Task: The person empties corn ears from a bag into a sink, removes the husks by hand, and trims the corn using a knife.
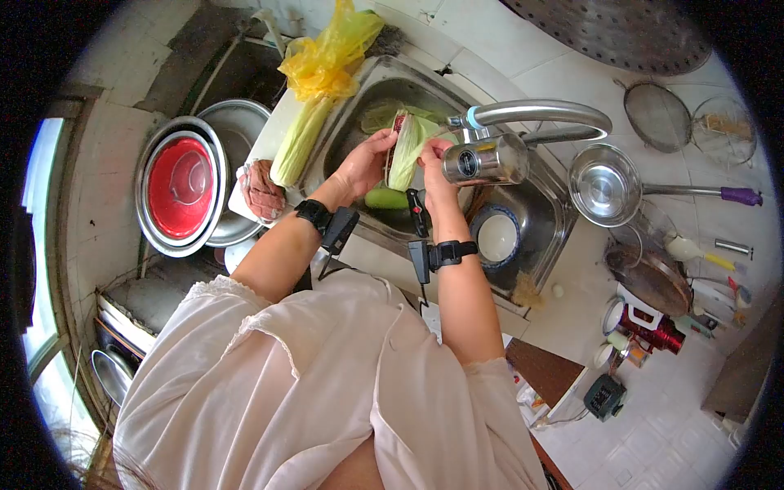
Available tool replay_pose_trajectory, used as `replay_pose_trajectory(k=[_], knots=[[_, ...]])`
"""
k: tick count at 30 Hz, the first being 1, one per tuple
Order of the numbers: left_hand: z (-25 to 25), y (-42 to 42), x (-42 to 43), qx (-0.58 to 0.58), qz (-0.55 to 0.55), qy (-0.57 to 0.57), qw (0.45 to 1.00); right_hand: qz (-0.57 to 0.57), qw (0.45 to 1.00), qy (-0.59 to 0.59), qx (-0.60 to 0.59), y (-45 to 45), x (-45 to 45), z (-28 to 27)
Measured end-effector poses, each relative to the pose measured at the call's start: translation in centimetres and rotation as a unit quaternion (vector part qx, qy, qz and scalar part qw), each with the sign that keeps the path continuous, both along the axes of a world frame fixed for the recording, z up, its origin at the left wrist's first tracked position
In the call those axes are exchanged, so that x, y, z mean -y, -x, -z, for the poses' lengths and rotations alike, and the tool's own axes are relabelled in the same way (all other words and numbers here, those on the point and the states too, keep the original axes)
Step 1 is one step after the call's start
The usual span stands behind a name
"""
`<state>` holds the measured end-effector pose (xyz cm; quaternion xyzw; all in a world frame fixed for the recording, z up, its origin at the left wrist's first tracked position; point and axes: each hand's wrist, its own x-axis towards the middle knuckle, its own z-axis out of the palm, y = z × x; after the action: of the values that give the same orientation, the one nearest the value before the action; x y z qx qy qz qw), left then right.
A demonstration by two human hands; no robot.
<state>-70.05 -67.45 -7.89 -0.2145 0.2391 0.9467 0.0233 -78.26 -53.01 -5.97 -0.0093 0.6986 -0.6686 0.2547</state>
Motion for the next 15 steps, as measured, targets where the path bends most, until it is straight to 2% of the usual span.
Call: replay_pose_trajectory(k=[1, 4, 9, 11, 12, 14, 15], knots=[[0.2, 0.2, 0.1, -0.014, -0.007, -0.014, 1.000, 0.061, 0.993, 0.070, 0.066, -0.2, 0.1, 0.1], [0.9, 0.2, -0.2, -0.033, -0.015, -0.030, 0.999, 0.081, 0.985, 0.112, 0.100, -0.5, 0.3, 0.2], [0.3, 0.4, -0.3, -0.034, -0.019, -0.030, 0.999, 0.076, 0.988, 0.092, 0.093, -0.6, 0.5, -0.2], [-1.0, 0.6, -0.4, 0.007, 0.011, 0.075, 0.997, 0.058, 0.993, 0.076, 0.074, -0.8, 0.7, -0.5], [-0.9, 0.7, -0.3, 0.008, 0.011, 0.074, 0.997, 0.078, 0.987, 0.106, 0.095, -0.8, 0.7, -0.2], [-0.7, 1.4, 0.2, 0.039, -0.092, 0.037, 0.994, 0.098, 0.979, 0.136, 0.115, -0.6, 0.6, 0.4], [-0.5, 1.4, 0.7, 0.038, -0.092, 0.036, 0.994, 0.165, 0.954, 0.220, 0.123, -0.2, -0.1, 1.5]])
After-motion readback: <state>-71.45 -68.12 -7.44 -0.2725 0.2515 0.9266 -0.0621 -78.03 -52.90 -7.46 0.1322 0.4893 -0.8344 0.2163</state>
